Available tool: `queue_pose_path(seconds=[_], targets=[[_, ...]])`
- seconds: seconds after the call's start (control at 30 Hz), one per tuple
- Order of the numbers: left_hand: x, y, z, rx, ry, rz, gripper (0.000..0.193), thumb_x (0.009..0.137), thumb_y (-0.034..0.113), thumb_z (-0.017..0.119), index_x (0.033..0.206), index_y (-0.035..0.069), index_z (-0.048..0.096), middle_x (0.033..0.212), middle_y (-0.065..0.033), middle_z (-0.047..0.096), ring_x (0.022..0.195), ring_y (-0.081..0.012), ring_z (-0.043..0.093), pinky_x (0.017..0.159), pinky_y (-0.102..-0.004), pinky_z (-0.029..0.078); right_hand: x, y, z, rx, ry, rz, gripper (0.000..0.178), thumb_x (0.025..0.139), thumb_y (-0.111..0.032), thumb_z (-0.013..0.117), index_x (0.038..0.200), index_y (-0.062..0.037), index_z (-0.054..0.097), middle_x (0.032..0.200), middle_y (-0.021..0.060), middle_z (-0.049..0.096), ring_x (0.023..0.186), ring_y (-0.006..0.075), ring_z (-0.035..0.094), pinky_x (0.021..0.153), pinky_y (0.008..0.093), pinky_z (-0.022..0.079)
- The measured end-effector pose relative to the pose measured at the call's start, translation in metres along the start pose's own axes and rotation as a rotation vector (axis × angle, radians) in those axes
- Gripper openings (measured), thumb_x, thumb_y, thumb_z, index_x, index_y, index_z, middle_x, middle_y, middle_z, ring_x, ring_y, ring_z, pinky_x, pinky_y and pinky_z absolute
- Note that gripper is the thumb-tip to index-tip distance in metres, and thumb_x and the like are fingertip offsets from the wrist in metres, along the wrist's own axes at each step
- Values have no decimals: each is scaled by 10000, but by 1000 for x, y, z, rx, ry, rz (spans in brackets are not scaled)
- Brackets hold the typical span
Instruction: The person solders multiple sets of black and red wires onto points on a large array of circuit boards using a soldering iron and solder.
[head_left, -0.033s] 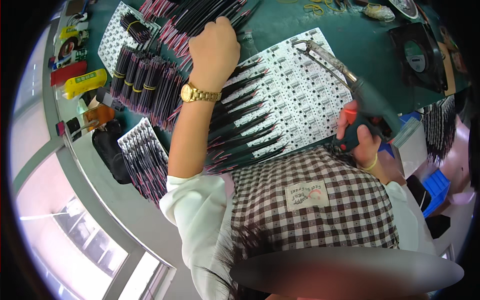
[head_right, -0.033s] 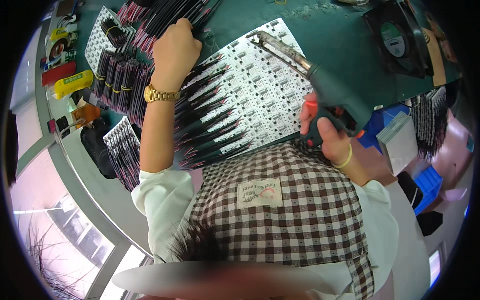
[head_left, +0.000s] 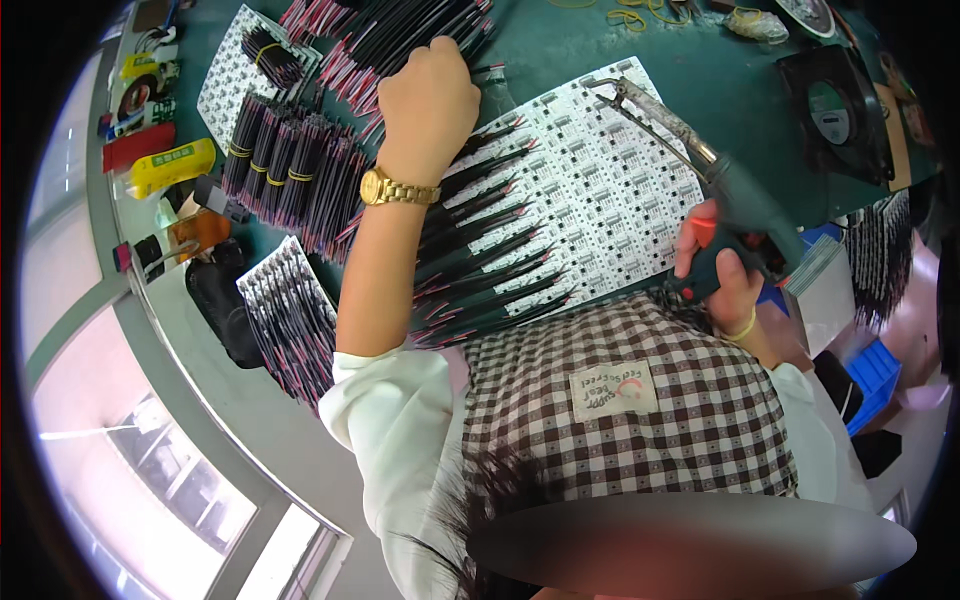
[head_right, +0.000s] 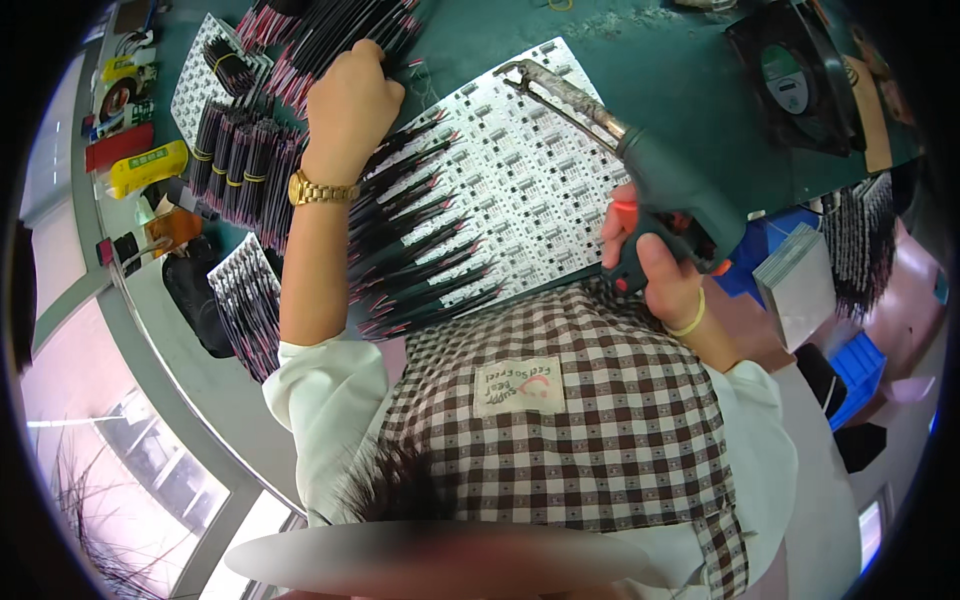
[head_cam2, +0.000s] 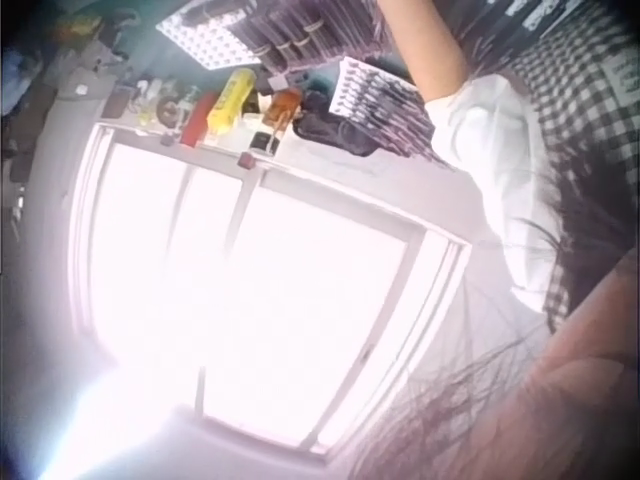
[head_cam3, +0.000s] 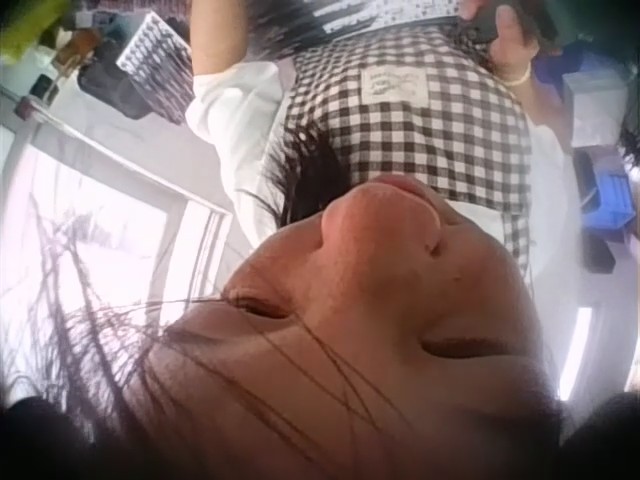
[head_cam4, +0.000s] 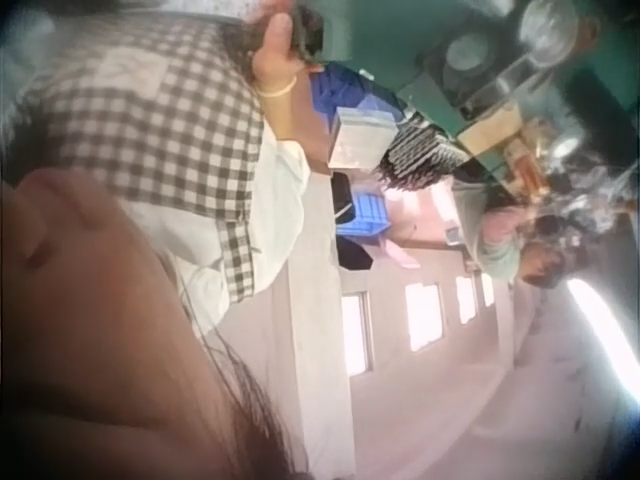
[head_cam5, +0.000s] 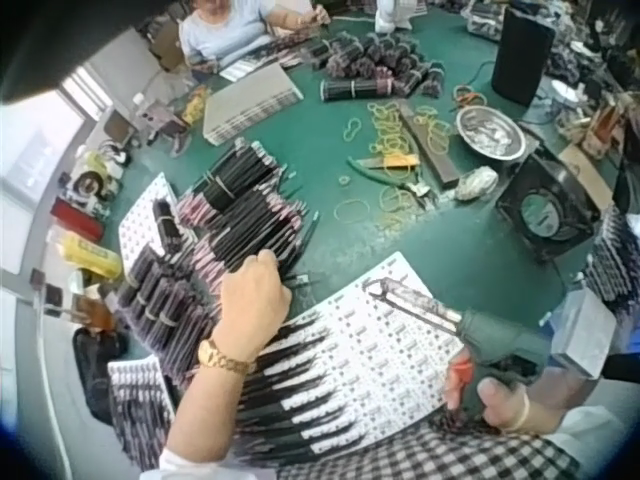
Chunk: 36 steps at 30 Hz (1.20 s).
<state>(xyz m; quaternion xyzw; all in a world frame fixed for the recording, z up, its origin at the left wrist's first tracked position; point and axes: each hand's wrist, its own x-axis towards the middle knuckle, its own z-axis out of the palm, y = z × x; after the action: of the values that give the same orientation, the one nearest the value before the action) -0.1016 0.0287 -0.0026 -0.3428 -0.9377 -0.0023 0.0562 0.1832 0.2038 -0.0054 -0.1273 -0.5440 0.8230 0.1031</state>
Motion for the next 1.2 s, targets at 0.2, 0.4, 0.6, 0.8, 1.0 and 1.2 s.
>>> queue_pose_path(seconds=[0.2,0.4,0.6,0.8,1.0,1.2], targets=[[-8,-6,-4,-98,30,59,218,737,170,675,841,14,563,821,-161,612,756,-328,626,648,-419,520,-3,1,-2,11,12,-87,432,910,-264,538,1213,37,473,911,128,569,681,145,574,631,277,473],[-18,-23,-14,-489,193,-154,230,832,123,596,1003,-7,515,921,-242,593,793,-434,583,702,-496,464,-8,1,0,-32,-5,-61,392,913,-205,524,1218,36,472,918,114,572,694,138,575,658,273,472],[-29,-37,-44,-1270,945,-139,101,956,79,473,1008,4,429,763,-49,504,631,-97,451,621,-241,437,-10,4,1,-125,-10,-40,476,904,-308,531,1225,36,457,908,128,566,669,142,557,619,260,461],[-42,-33,-19,-1404,786,-206,258,882,-33,573,1071,11,403,798,-71,563,601,-116,567,585,-235,513,-8,9,6,-24,-127,35,352,935,-146,518,1249,8,480,951,87,576,729,121,568,685,259,473],[-34,-30,-19,-1371,887,-92,270,899,18,599,1062,14,384,822,-91,598,607,-121,588,611,-243,525,-11,16,11,-12,-167,88,343,937,-145,514,1245,3,486,945,76,575,726,109,565,686,253,474],[-38,-38,-7,-1460,585,-193,254,995,178,478,1019,-49,589,732,-58,585,610,-114,557,601,-248,462,-11,26,10,15,-167,53,356,936,-154,513,1251,9,482,952,78,577,729,108,568,688,257,480]])
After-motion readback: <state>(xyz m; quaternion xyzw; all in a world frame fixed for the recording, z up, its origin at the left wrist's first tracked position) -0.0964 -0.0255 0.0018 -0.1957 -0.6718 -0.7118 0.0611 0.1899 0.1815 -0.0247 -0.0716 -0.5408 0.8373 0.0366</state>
